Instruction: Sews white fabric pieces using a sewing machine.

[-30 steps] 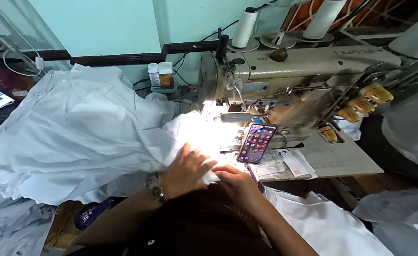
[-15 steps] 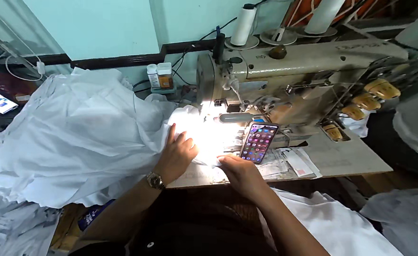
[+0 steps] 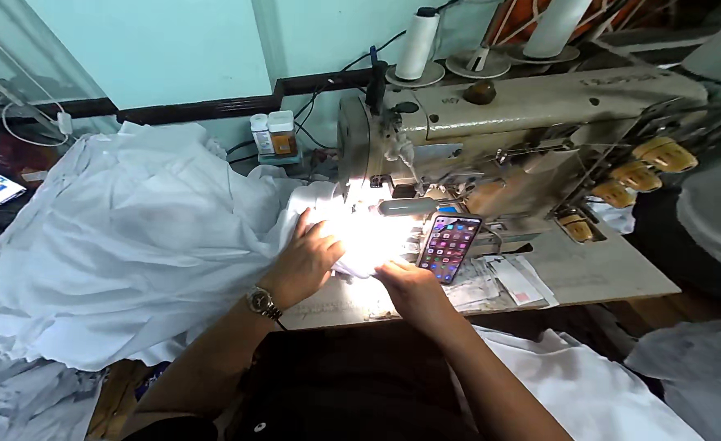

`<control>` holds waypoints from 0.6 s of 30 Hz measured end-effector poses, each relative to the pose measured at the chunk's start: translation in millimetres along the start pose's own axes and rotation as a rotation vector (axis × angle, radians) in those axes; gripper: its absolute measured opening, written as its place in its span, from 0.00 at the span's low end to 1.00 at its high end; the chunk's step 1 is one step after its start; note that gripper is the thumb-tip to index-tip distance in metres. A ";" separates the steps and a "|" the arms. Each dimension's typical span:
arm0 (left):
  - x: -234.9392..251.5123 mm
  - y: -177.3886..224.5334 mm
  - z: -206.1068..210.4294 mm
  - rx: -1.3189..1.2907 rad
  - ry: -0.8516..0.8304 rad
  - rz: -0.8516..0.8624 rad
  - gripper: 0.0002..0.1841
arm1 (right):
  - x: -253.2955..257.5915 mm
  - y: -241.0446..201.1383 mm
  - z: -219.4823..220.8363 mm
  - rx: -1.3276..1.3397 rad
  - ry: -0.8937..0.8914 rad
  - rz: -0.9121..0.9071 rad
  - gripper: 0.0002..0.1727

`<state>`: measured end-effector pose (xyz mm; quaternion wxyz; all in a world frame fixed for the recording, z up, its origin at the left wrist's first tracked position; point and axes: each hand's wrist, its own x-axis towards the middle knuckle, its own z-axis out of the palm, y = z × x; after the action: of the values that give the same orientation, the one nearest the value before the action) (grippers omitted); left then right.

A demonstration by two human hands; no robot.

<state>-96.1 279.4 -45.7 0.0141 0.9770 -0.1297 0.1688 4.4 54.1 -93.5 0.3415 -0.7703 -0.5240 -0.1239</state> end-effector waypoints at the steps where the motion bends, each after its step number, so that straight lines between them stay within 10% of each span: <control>1: 1.6 -1.7 0.8 0.017 -0.010 -0.008 0.06 | 3.8 0.9 -0.3 -0.028 0.006 0.001 0.14; 8: 18.0 -13.8 -7.7 -0.002 -0.156 -0.193 0.13 | 28.4 14.8 16.4 -0.126 0.059 0.021 0.16; 18: 36.8 -21.1 45.2 -0.253 0.249 -0.573 0.32 | 9.0 12.0 48.6 -0.041 0.251 0.081 0.16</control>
<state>-42.4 287.4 -75.7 0.1977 0.9361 0.1329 0.2586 10.8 89.9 -129.2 0.3935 -0.7761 -0.4428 -0.2161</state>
